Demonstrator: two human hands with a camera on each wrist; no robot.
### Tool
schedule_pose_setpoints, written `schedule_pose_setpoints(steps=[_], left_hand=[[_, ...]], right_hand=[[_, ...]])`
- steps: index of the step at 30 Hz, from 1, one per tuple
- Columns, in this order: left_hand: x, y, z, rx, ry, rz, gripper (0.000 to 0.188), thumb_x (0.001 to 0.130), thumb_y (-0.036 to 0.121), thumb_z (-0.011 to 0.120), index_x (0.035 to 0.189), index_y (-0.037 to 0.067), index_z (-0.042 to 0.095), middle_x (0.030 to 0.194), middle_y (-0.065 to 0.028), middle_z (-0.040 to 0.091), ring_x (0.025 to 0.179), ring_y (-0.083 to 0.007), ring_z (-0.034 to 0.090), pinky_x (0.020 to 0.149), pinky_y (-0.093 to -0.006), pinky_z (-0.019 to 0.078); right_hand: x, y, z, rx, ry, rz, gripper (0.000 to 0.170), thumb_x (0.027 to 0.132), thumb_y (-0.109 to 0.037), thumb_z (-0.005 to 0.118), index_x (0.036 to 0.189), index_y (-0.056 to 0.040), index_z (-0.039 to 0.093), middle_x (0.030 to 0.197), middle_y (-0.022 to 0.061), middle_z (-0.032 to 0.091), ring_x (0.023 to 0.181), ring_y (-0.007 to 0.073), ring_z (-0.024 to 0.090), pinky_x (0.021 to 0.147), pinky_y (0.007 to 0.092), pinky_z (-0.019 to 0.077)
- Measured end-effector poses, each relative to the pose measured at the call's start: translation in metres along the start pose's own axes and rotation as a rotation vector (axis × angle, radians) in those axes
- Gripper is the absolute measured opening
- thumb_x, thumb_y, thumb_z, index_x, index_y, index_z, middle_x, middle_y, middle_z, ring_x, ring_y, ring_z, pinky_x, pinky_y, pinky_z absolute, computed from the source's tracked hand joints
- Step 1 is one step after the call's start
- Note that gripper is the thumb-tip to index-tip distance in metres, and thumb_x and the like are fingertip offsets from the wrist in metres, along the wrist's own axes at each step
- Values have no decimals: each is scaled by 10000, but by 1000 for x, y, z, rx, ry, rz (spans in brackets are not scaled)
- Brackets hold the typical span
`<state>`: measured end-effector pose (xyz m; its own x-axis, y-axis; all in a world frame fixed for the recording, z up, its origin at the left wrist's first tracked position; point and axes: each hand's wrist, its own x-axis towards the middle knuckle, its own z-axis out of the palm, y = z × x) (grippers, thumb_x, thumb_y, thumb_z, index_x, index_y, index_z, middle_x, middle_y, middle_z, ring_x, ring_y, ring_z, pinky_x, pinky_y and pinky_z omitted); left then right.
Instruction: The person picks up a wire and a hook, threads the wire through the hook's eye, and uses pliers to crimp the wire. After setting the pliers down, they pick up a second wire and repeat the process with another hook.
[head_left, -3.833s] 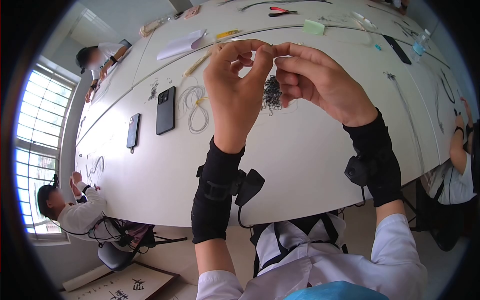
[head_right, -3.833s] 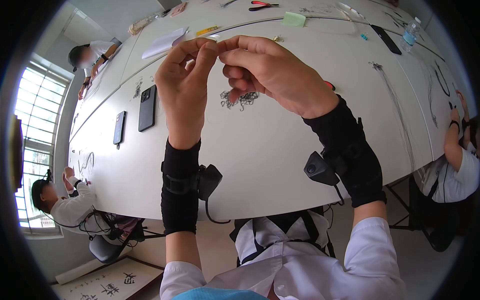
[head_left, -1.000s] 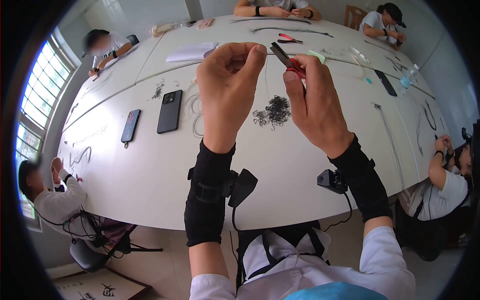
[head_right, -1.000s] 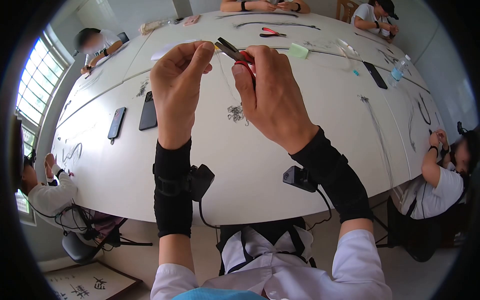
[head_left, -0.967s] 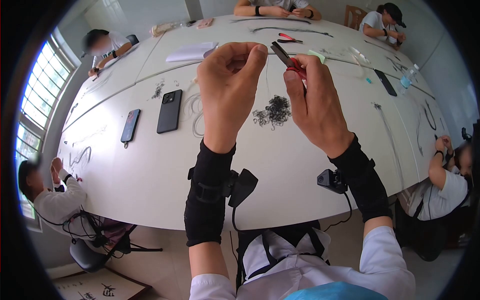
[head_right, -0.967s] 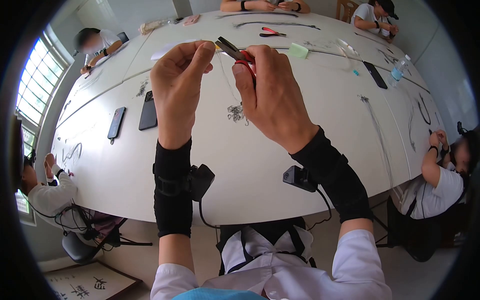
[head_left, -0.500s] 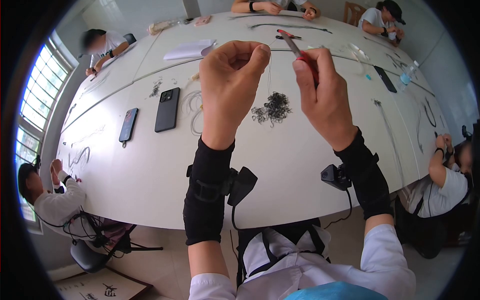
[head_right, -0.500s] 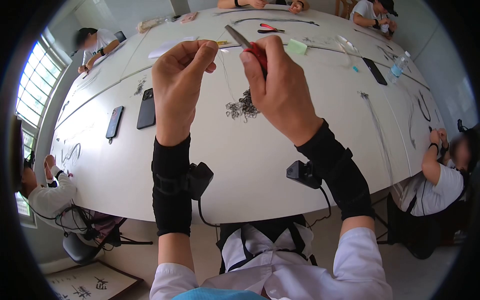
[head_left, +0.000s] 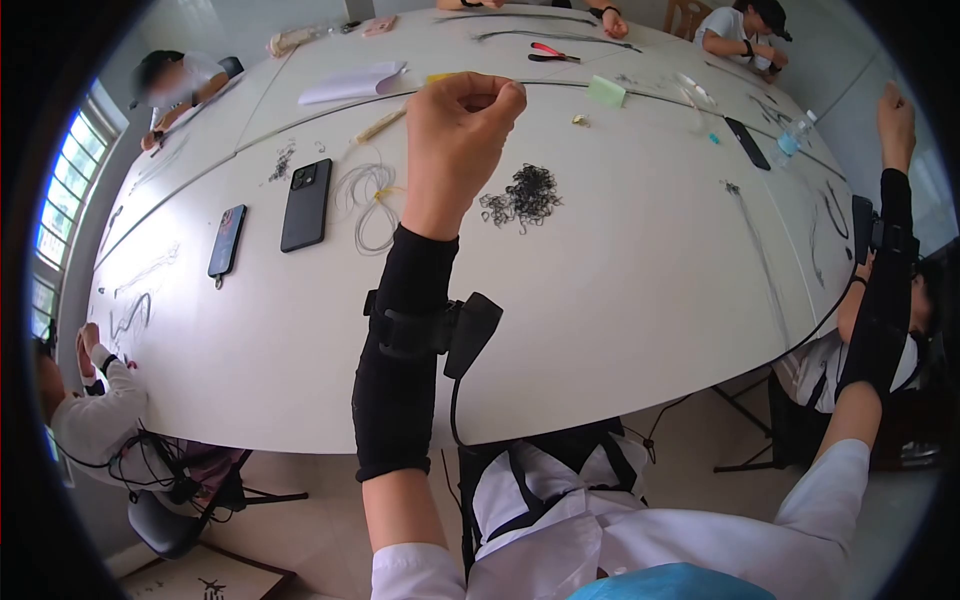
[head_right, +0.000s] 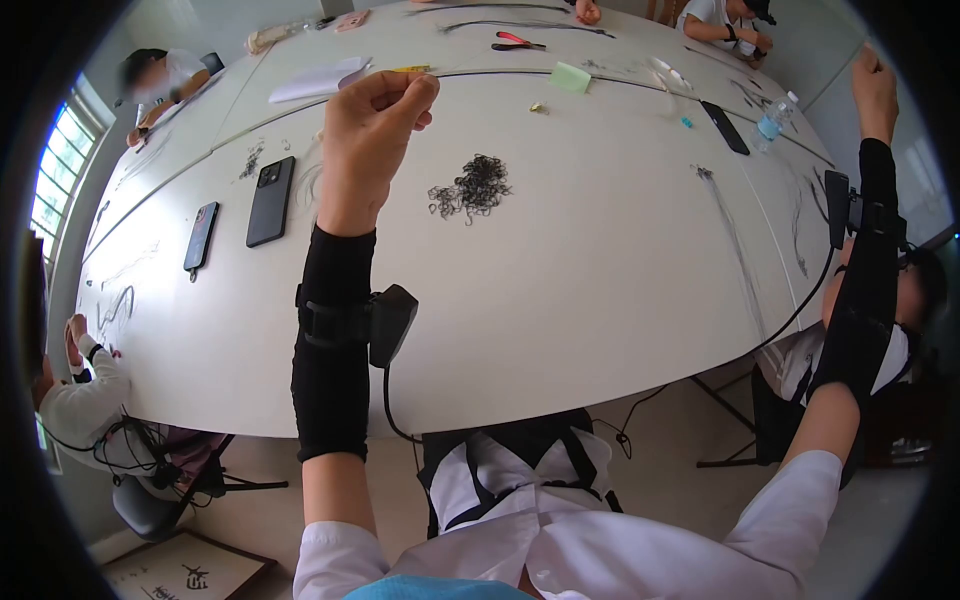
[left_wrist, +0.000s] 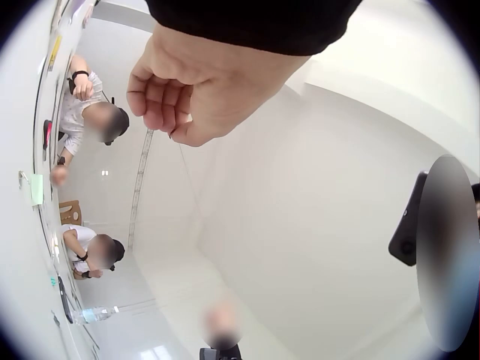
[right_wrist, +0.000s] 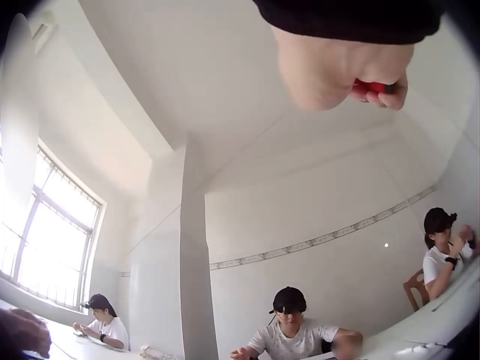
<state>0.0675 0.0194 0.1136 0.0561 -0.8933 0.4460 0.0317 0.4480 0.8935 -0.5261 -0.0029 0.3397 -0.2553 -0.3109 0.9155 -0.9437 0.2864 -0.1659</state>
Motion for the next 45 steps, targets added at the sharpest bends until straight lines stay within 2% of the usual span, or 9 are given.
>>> schedule_pose_setpoints(steps=[3,7,10,14,17,22,29,35,45], left_hand=[[-4,3,6,-81,-48,-34,255,874,182,723,940,-64,708,757,-46,668,690,-106,614,679,-244,502],[-3,6,-8,-308,-131,-148,275,926,212,725,1012,-49,703,847,-56,672,781,-134,653,786,-274,547],[-2,10,-11,-386,-163,-179,245,945,208,709,1004,-30,701,854,-60,669,802,-141,659,812,-287,555],[-5,19,-8,-406,-182,-193,228,943,211,704,985,-13,696,833,-52,655,791,-139,644,828,-289,542],[-7,24,-6,-398,-185,-185,195,932,194,694,959,1,691,806,-38,641,764,-137,623,820,-290,523],[-9,33,-8,-359,-124,-174,155,917,177,684,920,23,685,788,-31,630,742,-129,605,788,-287,504],[-6,33,-18,-383,60,-69,157,880,160,697,867,5,680,765,-22,615,678,-109,573,717,-275,488],[-14,28,8,-352,-16,-131,148,925,178,684,931,30,680,798,-11,607,737,-105,570,737,-281,474],[-27,27,25,-532,-97,-248,152,931,159,704,984,16,698,782,11,594,736,-78,540,706,-256,458]], right_hand=[[-7,5,-1,-46,-266,28,537,983,-556,454,1116,-69,635,779,102,636,689,260,622,720,402,511],[-89,-93,-33,-281,-1153,29,437,961,-532,541,1093,-126,632,733,25,567,604,117,511,549,328,438],[-117,-121,-25,-78,-1093,-122,448,956,-506,583,1115,-90,627,736,23,569,617,122,505,575,311,435],[-181,-207,-28,654,-593,-258,465,949,-460,633,1124,-29,632,796,19,576,736,108,533,683,252,427],[-241,-284,-63,1062,-764,-51,423,943,-422,666,1077,-21,646,846,-1,577,774,100,513,722,234,412],[-278,-326,-86,731,-1067,-208,356,974,-348,618,1121,-24,639,899,147,682,792,234,633,753,330,499],[-266,-281,-43,506,-563,26,387,960,-328,609,1149,10,626,886,149,685,787,250,661,766,358,519],[-286,-318,-88,1523,-946,219,341,908,-304,704,1072,-6,676,844,37,644,784,105,581,771,240,457],[-309,-341,-80,1630,-941,459,310,887,-219,728,1099,2,679,887,65,682,782,118,636,724,247,503]])
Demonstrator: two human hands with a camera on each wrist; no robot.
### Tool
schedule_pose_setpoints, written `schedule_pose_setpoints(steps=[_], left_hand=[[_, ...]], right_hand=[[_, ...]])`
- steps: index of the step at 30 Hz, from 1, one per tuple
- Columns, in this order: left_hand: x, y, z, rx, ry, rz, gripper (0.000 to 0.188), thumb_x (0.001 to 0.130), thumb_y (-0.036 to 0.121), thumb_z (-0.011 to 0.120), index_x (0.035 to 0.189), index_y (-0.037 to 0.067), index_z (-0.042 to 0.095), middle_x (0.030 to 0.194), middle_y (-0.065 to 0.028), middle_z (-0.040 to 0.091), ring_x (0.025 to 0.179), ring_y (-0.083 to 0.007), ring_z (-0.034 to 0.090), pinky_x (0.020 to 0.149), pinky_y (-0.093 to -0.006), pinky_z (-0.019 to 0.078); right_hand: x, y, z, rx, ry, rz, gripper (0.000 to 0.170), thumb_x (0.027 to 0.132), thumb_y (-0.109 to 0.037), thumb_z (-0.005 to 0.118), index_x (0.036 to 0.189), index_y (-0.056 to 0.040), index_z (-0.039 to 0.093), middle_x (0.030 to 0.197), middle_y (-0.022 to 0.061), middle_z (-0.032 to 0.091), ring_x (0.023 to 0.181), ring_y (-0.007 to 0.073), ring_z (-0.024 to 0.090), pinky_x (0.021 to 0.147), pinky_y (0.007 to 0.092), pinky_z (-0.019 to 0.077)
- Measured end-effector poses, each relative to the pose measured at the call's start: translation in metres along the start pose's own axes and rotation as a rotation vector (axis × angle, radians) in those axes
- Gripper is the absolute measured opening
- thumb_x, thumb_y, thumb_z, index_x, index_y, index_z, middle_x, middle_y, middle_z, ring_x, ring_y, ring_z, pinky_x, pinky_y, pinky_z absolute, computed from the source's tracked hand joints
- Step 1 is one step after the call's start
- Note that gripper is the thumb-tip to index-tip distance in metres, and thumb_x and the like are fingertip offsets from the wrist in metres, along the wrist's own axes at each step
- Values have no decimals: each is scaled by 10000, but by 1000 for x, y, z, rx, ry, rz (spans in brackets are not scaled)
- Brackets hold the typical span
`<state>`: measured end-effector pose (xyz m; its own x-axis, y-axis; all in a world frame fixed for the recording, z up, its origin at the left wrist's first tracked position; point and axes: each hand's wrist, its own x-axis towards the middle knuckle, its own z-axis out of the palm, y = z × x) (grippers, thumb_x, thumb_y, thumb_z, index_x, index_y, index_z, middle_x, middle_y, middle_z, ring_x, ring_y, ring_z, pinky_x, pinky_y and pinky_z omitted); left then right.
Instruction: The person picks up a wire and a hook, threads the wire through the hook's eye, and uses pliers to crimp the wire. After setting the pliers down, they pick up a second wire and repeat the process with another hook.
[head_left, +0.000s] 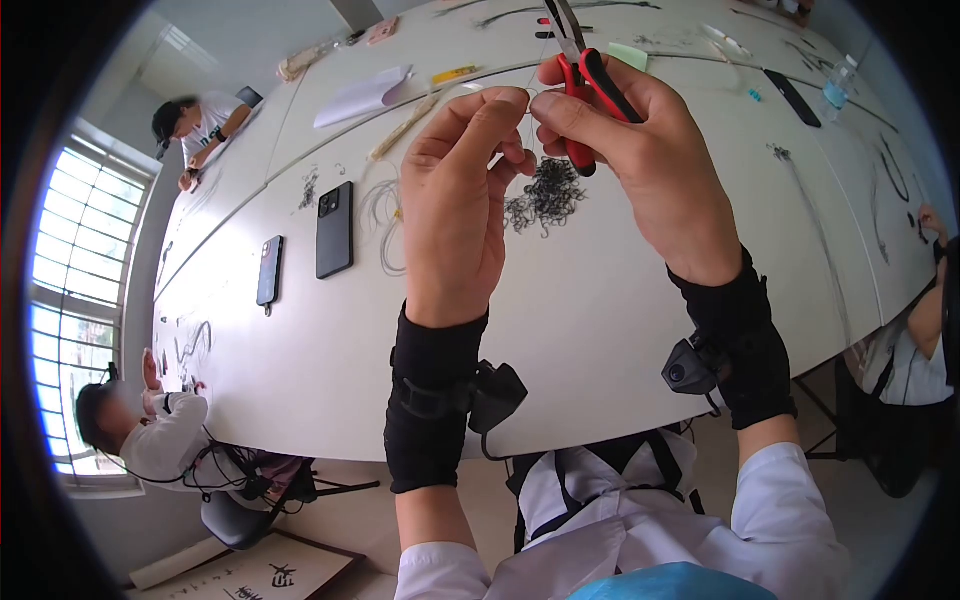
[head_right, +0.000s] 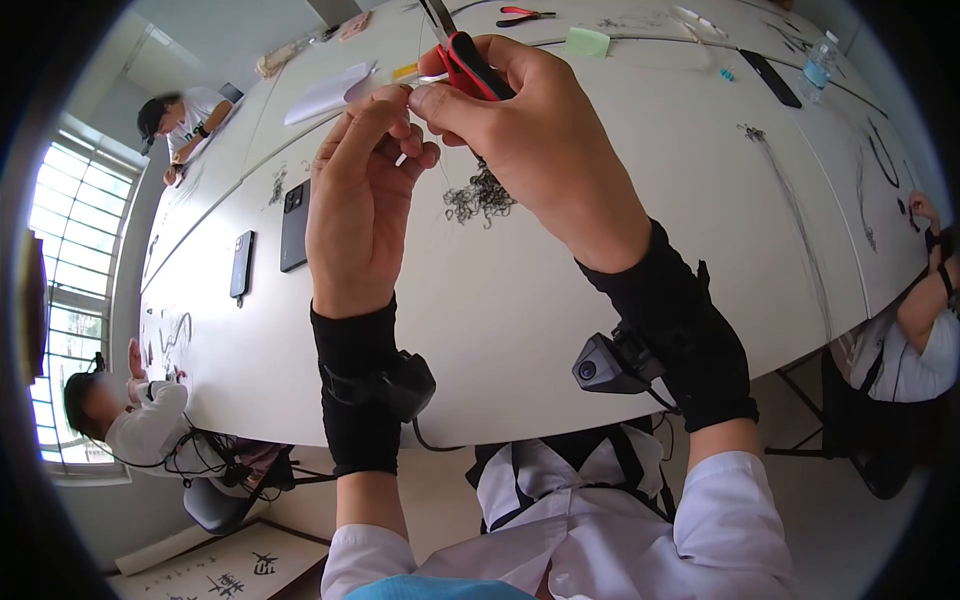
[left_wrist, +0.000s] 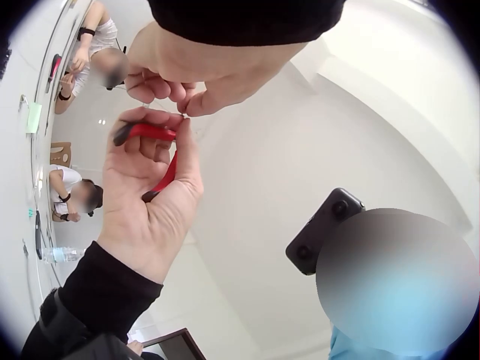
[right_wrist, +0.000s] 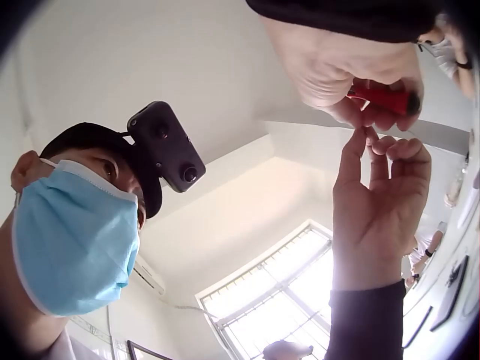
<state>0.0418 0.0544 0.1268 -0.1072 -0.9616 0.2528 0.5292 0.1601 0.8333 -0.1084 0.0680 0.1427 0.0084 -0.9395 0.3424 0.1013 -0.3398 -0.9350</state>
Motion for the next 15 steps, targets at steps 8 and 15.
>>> schedule_pose_setpoints(steps=[8,15], left_hand=[[-1,0,0,-14,-59,-50,148,978,161,624,1008,26,676,804,3,575,761,-100,557,752,-294,464],[4,12,-3,398,-80,192,139,967,82,638,1072,-3,673,939,-46,664,871,-107,609,786,-293,501]], right_hand=[[2,-1,-5,36,-71,54,285,919,-207,695,1135,-27,651,863,35,652,814,110,640,752,248,483],[6,-8,-20,154,-203,116,297,925,-210,649,1140,-5,645,871,61,645,816,142,636,800,279,517]])
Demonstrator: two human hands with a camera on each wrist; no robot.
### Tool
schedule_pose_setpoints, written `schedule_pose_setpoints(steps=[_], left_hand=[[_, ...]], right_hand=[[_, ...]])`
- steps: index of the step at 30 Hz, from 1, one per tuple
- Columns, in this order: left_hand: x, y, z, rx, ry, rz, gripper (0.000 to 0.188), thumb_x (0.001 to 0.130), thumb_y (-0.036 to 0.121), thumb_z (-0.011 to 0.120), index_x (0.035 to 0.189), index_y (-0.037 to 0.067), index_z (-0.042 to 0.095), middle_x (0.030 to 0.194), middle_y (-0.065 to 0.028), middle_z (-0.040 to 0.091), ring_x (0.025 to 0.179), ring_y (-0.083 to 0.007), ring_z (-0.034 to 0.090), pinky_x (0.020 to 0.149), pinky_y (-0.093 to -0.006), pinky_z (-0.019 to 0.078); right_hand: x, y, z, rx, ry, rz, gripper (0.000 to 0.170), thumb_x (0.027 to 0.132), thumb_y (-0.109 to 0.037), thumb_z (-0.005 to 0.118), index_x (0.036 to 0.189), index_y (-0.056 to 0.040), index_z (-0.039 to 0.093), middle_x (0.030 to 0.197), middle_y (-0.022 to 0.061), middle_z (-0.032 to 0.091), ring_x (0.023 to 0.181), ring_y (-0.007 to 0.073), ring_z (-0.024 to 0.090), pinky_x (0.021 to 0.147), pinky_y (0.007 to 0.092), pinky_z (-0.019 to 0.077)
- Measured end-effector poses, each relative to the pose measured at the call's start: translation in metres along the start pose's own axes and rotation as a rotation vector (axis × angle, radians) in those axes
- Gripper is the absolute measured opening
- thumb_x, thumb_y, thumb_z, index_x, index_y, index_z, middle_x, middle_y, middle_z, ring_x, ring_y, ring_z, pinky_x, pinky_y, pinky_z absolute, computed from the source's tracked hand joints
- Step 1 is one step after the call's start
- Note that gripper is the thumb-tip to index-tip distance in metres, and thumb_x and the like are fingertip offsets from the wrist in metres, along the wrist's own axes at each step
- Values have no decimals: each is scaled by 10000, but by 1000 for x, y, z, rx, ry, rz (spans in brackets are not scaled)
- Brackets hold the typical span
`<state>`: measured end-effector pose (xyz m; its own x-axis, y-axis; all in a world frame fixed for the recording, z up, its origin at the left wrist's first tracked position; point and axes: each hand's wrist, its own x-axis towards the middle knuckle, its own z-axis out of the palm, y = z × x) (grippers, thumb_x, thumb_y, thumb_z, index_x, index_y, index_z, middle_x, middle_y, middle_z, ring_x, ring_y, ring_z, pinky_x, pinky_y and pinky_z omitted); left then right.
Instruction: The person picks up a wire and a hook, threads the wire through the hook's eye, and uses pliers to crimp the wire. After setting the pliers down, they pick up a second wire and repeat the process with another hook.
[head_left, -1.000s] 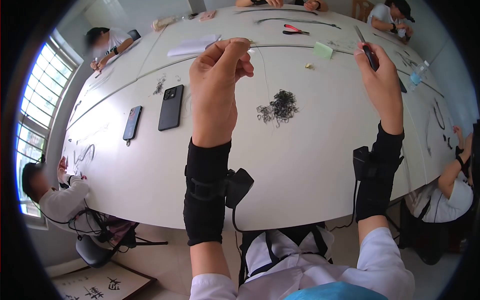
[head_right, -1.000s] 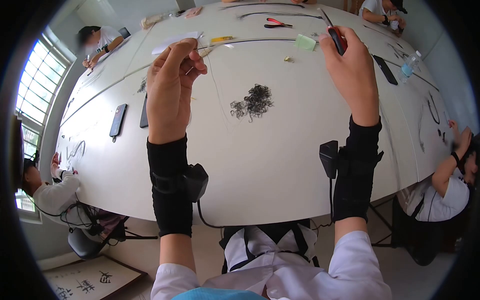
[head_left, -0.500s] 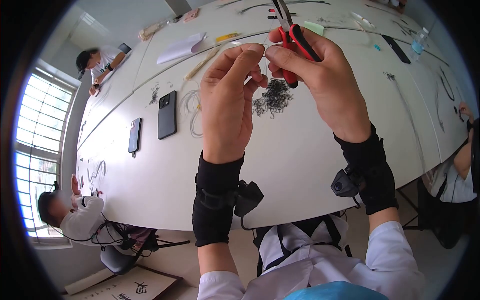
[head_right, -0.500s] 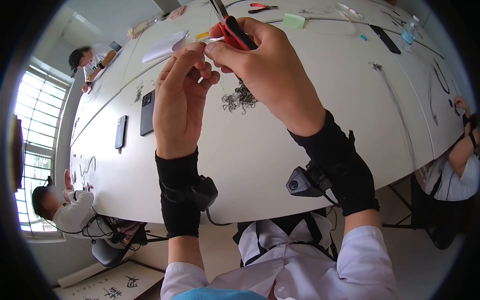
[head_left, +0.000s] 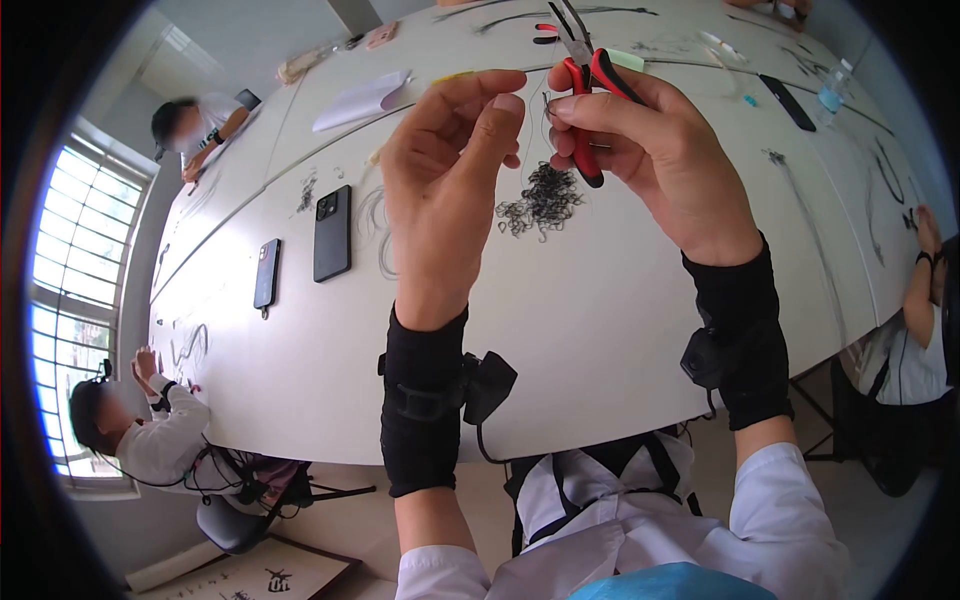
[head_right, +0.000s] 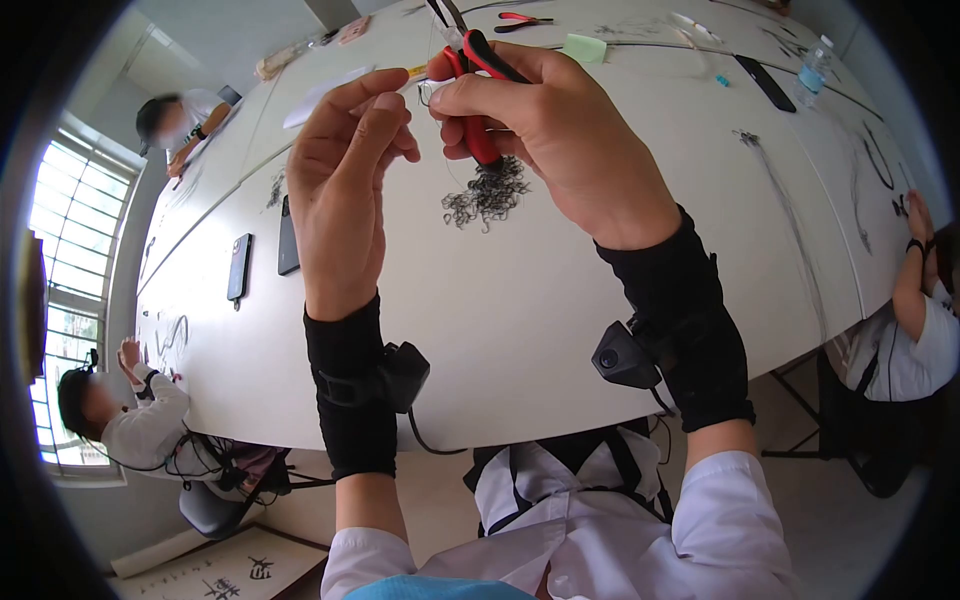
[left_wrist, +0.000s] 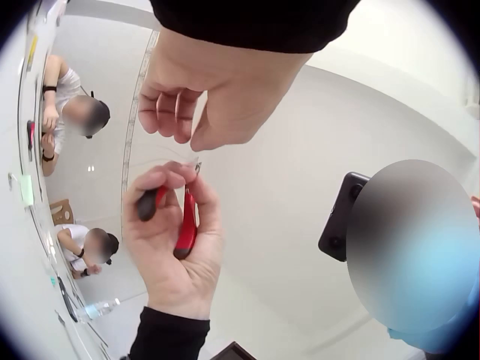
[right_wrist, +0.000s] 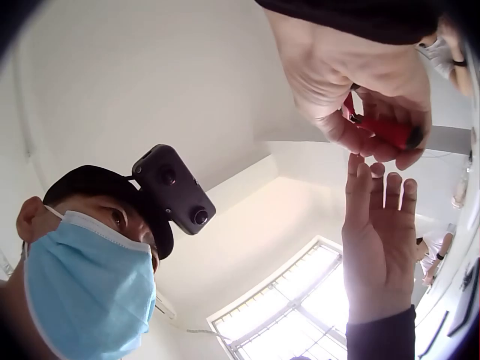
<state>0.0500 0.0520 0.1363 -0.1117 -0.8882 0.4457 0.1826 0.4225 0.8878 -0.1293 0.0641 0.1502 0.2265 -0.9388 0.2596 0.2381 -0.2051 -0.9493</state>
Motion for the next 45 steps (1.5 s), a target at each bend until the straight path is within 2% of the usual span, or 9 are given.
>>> schedule_pose_setpoints(steps=[3,7,15,18,21,22,25,29,45], left_hand=[[4,6,-10,321,-100,330,185,945,16,648,1125,-24,662,1032,-83,678,945,-132,624,853,-309,516],[6,10,-16,460,-186,509,217,839,-5,734,1038,79,752,1002,-48,656,883,-138,606,741,-287,482],[2,17,-21,588,-309,484,154,831,-71,741,958,2,695,1025,-66,632,924,-147,609,814,-296,492],[4,14,-22,575,-209,496,148,799,-33,763,918,27,700,930,-48,653,834,-158,606,747,-291,482],[8,11,-27,610,-95,523,107,804,11,767,872,31,687,863,-37,666,759,-154,596,698,-284,472],[10,9,-29,614,-59,528,102,808,16,764,871,32,686,860,-35,666,756,-152,597,696,-283,472],[12,7,-27,644,39,582,102,811,22,764,866,39,679,845,-33,660,744,-150,607,687,-279,476],[12,5,-23,742,137,658,111,805,24,766,865,45,675,847,-35,651,743,-156,616,684,-278,488],[10,3,-22,1009,208,795,133,797,34,790,880,28,686,885,-61,679,784,-174,663,732,-291,551]], right_hand=[[0,-4,-8,58,-97,70,299,915,-190,644,1137,11,642,872,76,645,792,157,633,813,310,533],[1,-8,-13,121,-196,146,285,898,-176,654,1100,24,647,866,85,648,747,158,632,778,324,542],[1,-4,-15,125,-241,210,319,896,-201,637,1117,30,635,874,96,650,734,151,606,717,344,522],[3,-16,-17,-83,-309,207,342,943,-283,630,1111,15,645,863,73,659,734,145,604,692,304,486],[8,-8,-50,-1117,-55,100,434,984,-408,582,1039,11,677,754,70,637,660,150,601,656,288,479],[7,-2,-52,-1353,212,73,473,993,-456,568,1011,5,673,699,60,600,630,146,549,614,290,431],[7,-4,-59,-1050,258,-187,467,1005,-452,555,965,0,670,683,34,562,607,126,484,581,289,395],[-6,-18,-17,-814,-30,-112,361,1036,-349,544,1025,2,628,726,-20,493,706,77,446,683,227,394],[-11,-4,19,-806,50,-90,412,1019,-370,586,1018,39,632,753,13,555,707,89,469,653,252,394]])
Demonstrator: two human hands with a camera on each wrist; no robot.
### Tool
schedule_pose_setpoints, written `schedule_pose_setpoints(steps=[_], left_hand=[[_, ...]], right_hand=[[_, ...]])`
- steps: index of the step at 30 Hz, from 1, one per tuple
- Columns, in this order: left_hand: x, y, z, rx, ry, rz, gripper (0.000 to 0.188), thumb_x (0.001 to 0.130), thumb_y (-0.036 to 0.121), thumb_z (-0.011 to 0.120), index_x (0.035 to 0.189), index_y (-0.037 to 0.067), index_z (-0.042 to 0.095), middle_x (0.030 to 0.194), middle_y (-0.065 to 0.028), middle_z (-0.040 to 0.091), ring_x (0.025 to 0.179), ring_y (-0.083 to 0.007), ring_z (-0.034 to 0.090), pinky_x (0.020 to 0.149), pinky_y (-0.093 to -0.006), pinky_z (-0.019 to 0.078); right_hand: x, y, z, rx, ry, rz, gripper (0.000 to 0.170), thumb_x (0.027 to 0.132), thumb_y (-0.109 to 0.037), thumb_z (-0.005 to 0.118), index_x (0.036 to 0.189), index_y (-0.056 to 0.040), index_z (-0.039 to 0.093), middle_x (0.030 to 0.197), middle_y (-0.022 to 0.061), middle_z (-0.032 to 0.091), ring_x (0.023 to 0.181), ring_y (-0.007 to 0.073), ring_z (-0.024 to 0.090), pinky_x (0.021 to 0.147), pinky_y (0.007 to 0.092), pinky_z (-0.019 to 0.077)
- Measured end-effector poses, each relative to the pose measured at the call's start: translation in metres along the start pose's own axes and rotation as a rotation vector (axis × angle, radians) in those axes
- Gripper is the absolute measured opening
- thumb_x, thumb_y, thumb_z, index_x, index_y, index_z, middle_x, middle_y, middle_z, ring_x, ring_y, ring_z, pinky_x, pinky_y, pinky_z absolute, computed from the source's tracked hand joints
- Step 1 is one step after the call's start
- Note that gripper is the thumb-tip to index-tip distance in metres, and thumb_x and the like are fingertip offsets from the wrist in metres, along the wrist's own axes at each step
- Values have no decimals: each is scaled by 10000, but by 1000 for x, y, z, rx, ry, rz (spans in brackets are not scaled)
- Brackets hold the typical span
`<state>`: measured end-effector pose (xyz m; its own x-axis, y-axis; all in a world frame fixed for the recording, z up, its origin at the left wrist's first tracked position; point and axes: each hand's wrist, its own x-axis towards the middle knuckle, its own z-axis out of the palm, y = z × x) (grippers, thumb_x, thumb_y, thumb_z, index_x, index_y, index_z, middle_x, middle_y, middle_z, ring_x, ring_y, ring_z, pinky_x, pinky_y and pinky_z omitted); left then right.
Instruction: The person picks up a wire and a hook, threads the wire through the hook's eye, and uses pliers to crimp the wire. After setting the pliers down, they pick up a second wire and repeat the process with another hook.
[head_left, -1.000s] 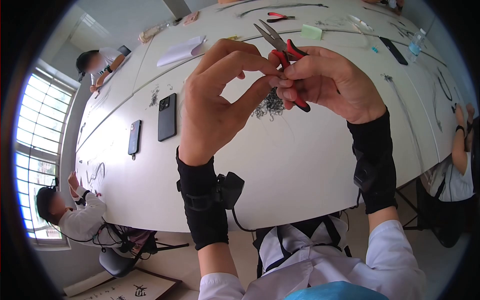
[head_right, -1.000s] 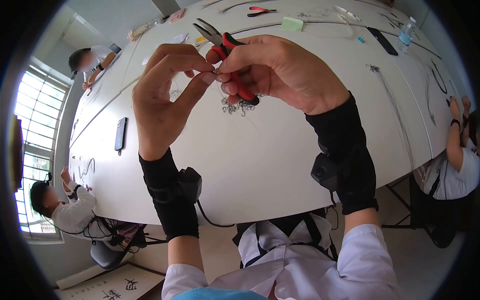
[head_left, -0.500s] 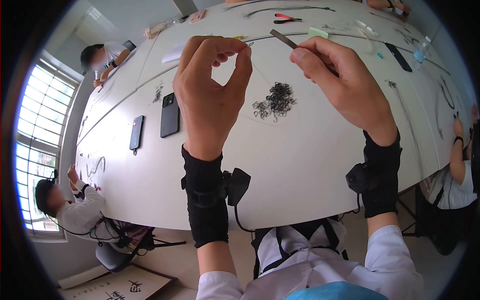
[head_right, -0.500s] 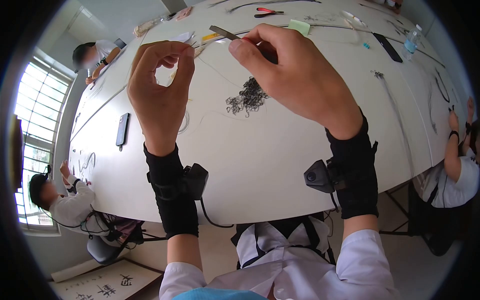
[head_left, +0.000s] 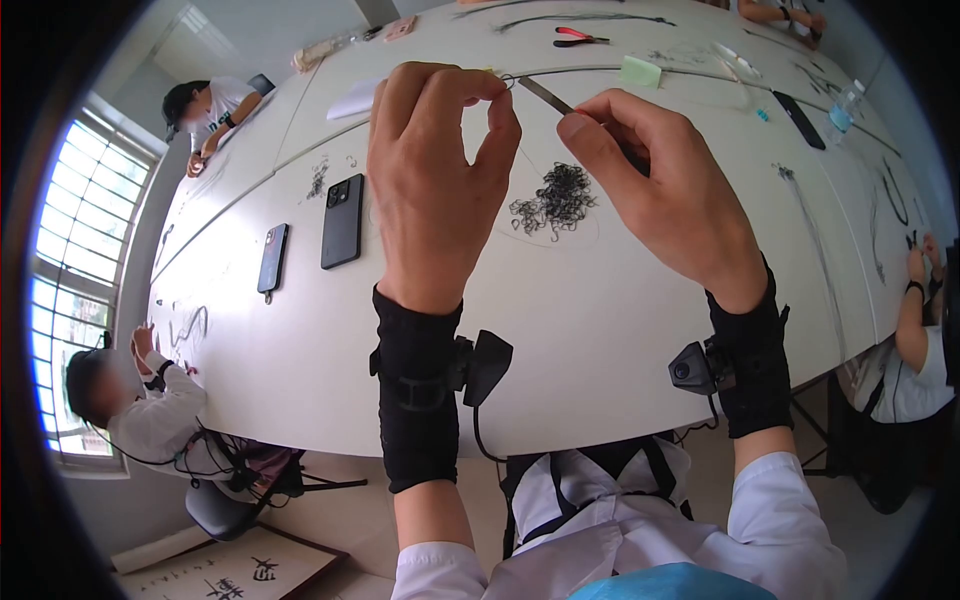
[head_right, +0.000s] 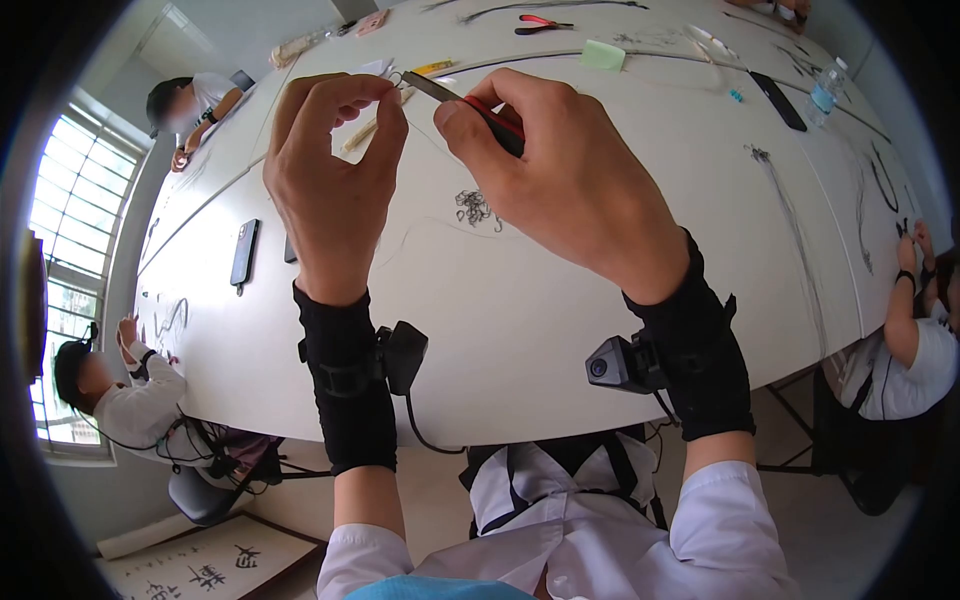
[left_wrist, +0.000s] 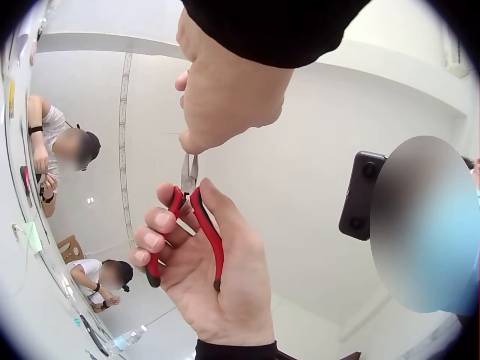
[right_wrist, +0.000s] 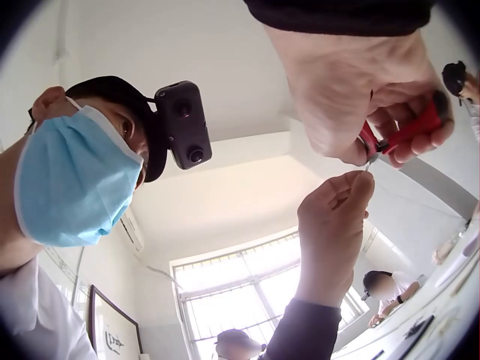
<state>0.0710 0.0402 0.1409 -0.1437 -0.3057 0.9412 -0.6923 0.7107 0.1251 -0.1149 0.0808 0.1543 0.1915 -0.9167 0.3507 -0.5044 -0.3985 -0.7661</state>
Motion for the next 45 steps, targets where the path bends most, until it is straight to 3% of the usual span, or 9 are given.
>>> schedule_pose_setpoints(steps=[6,22,25,28,34,37,40,43,45], left_hand=[[-2,2,2,-62,-10,-21,201,744,-45,750,888,52,648,874,-56,599,809,-235,600,685,-348,490],[-2,4,3,-92,7,-87,152,768,13,769,865,57,661,826,-53,623,728,-194,630,653,-304,523],[-2,4,3,-104,6,-101,142,770,25,770,859,58,665,808,-51,622,718,-190,625,647,-301,518],[-2,5,3,-108,10,-113,134,771,32,771,853,58,668,798,-50,622,712,-187,621,643,-297,513],[-1,4,3,-120,15,-120,128,770,33,771,844,53,668,795,-50,627,702,-184,618,639,-295,508],[-2,4,3,-121,16,-125,129,769,33,770,844,50,667,791,-51,627,697,-184,618,639,-296,508],[-1,4,3,-127,20,-132,131,765,32,770,843,48,665,787,-53,626,693,-186,619,640,-296,509],[-1,5,3,-128,17,-138,131,767,29,769,845,49,666,791,-55,628,694,-189,621,646,-295,510],[-1,6,2,-116,8,-146,127,776,21,767,851,47,667,801,-56,632,704,-190,624,654,-293,512]], right_hand=[[0,1,2,-7,4,-3,431,1016,-387,590,996,41,637,721,12,542,673,91,451,619,260,377],[-1,2,4,13,30,-32,459,1002,-406,603,965,48,657,687,18,536,641,94,444,597,267,373],[0,3,6,-8,105,-128,370,983,-296,630,880,57,671,574,78,580,481,139,509,500,305,418],[0,3,6,-10,108,-122,363,984,-290,629,881,55,674,573,80,583,479,140,515,500,306,421],[-1,0,3,-8,25,-27,473,1007,-413,593,963,52,666,680,19,540,635,95,449,589,269,374],[0,6,8,-4,125,-149,376,986,-298,631,867,56,669,570,80,581,479,141,523,498,303,423],[1,7,10,25,132,-170,379,986,-299,631,862,58,665,569,80,578,482,142,525,499,304,423],[-2,1,5,-1,36,-40,463,1010,-398,590,971,56,671,699,30,571,655,90,472,608,256,386],[-2,-3,2,-14,-1,1,446,1010,-395,590,987,42,679,718,24,583,673,85,483,623,246,391]])
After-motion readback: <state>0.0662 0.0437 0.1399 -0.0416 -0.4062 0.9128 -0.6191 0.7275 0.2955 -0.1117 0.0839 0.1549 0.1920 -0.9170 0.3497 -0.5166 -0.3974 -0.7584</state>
